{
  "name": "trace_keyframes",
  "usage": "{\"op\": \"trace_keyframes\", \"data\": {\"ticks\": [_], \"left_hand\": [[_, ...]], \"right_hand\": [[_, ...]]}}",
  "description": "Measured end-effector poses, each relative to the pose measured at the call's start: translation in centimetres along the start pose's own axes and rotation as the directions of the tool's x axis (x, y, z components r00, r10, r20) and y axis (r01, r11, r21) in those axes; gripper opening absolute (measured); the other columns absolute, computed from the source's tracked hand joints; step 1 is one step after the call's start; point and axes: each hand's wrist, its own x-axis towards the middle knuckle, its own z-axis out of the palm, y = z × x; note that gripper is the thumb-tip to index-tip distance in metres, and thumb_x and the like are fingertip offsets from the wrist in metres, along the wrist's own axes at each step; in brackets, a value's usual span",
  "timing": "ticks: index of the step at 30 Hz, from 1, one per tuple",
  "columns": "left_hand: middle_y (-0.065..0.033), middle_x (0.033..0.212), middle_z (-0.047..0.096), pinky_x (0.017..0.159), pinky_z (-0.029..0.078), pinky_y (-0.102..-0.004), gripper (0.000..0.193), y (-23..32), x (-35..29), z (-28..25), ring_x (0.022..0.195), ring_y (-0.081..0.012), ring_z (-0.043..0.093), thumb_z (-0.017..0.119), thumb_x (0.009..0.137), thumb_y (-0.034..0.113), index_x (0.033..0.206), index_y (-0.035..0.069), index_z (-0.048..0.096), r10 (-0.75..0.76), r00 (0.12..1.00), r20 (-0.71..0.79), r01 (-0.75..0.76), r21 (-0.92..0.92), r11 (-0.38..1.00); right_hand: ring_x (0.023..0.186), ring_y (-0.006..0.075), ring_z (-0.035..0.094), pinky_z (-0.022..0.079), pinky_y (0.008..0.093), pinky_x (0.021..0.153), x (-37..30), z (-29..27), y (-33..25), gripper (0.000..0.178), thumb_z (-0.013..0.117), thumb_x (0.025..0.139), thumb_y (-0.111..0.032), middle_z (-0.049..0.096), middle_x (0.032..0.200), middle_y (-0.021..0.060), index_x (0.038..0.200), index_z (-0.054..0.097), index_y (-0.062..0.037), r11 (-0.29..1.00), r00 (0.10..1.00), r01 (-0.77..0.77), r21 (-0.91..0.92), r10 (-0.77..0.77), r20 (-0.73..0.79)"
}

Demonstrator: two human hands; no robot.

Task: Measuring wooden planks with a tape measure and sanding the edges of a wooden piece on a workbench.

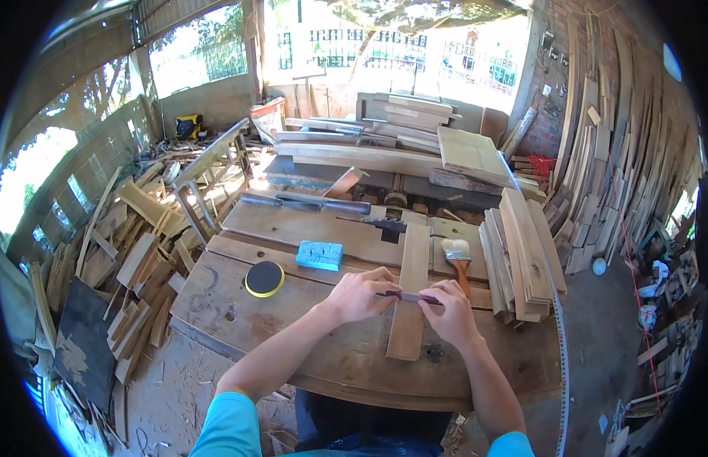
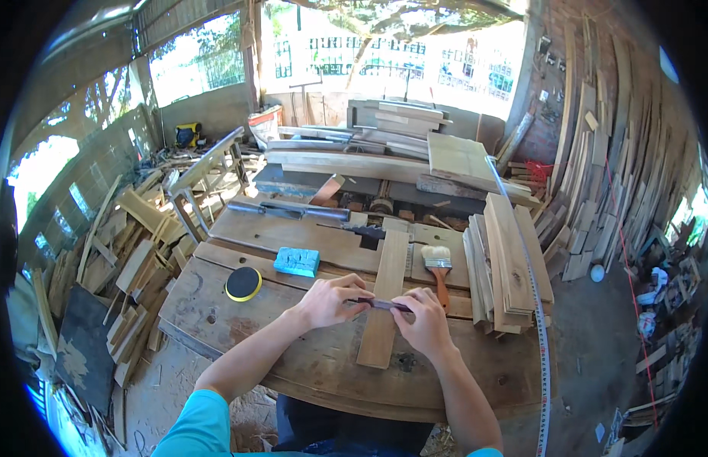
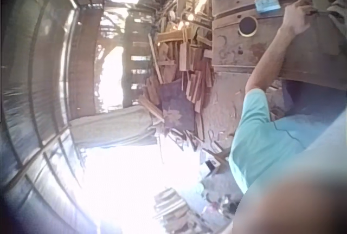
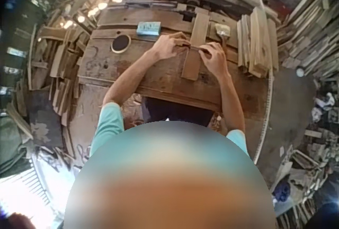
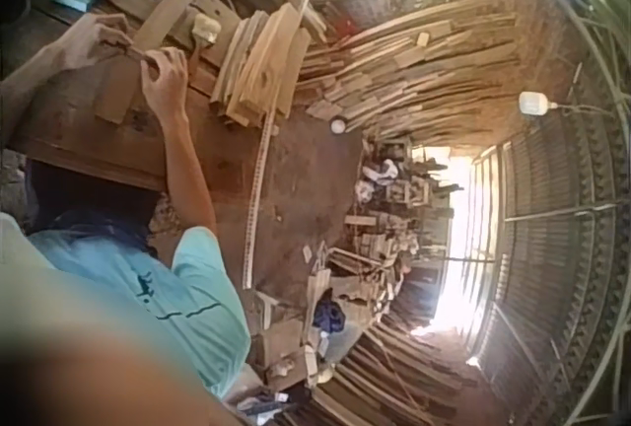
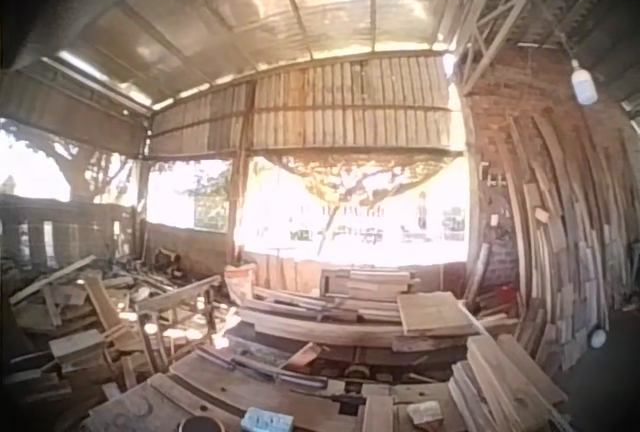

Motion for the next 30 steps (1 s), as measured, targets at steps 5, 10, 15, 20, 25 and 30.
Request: {"op": "trace_keyframes", "data": {"ticks": [5, 10, 15, 20, 25, 30], "left_hand": [[-0.0048, 0.114, 0.074, 0.077, 0.065, -0.0414, 0.024, 0.7, 0.0, 0.8, 0.095, -0.0284, 0.078, 0.083, 0.095, 0.025, 0.117, 0.016, 0.083, -0.041, 0.999, 0.016, 0.042, -0.034, 0.999], [-0.0075, 0.117, 0.075, 0.094, 0.059, -0.0413, 0.029, 3.2, 0.9, -1.3, 0.11, -0.0278, 0.07, 0.086, 0.091, 0.019, 0.12, 0.014, 0.082, 0.041, 0.983, -0.176, -0.062, -0.114, 0.992], [-0.0119, 0.107, 0.077, 0.092, 0.052, -0.0407, 0.028, 14.6, 0.2, -9.5, 0.108, -0.0291, 0.066, 0.071, 0.103, 0.031, 0.106, 0.007, 0.083, 0.367, 0.899, -0.238, -0.38, -0.842, 0.384], [-0.0093, 0.107, 0.079, 0.087, 0.049, -0.0374, 0.024, 19.9, -0.3, -9.0, 0.102, -0.0228, 0.067, 0.078, 0.094, 0.03, 0.099, 0.007, 0.082, 0.113, 0.934, -0.338, -0.332, -0.941, -0.067], [-0.0081, 0.103, 0.077, 0.084, 0.047, -0.0351, 0.014, 18.8, 1.9, -10.2, 0.096, -0.0208, 0.065, 0.078, 0.093, 0.019, 0.096, 0.006, 0.079, 0.367, 0.876, -0.311, -0.343, -0.939, 0.022], [-0.0161, 0.126, 0.074, 0.098, 0.051, -0.0454, 0.026, 15.5, 3.4, -8.4, 0.115, -0.0343, 0.066, 0.072, 0.102, 0.034, 0.105, 0.009, 0.077, 0.432, 0.901, 0.032, -0.193, -0.863, 0.468]], "right_hand": [[0.102, 0.0317, 0.069, 0.057, 0.0421, 0.094, -0.4, -0.2, 0.4, 0.019, 0.083, 0.089, -0.009, 0.074, 0.101, 0.0102, 0.107, 0.081, -0.0047, 0.992, 0.998, -0.06, 0.114, 0.058, 0.02], [0.103, 0.0318, 0.069, 0.057, 0.0416, 0.094, -0.6, -0.7, -0.2, 0.019, 0.084, 0.089, -0.008, 0.074, 0.102, 0.0104, 0.107, 0.08, -0.0033, 0.985, 0.995, -0.098, 0.139, 0.093, 0.043], [0.101, 0.032, 0.07, 0.057, 0.0419, 0.092, 0.2, -0.7, -1.6, 0.019, 0.084, 0.088, -0.006, 0.073, 0.101, 0.0115, 0.106, 0.08, -0.0028, 0.99, 0.998, -0.049, 0.135, 0.041, 0.054], [0.099, 0.0322, 0.069, 0.057, 0.0421, 0.09, -0.1, -0.8, -0.6, 0.02, 0.084, 0.087, -0.004, 0.073, 0.101, 0.0114, 0.107, 0.079, -0.0028, 0.987, 0.998, -0.063, 0.149, 0.062, 0.014], [0.099, 0.0312, 0.069, 0.057, 0.0423, 0.09, 0.2, -0.9, -1.4, 0.018, 0.083, 0.087, -0.003, 0.072, 0.101, 0.0108, 0.104, 0.078, -0.0027, 0.993, 1.0, -0.024, 0.116, 0.024, 0.006], [0.1, 0.0313, 0.068, 0.057, 0.0427, 0.091, -0.7, -1.9, -0.5, 0.018, 0.084, 0.085, -0.007, 0.073, 0.101, 0.0095, 0.102, 0.079, -0.005, 0.989, 1.0, 0.018, 0.145, -0.02, 0.016]]}}
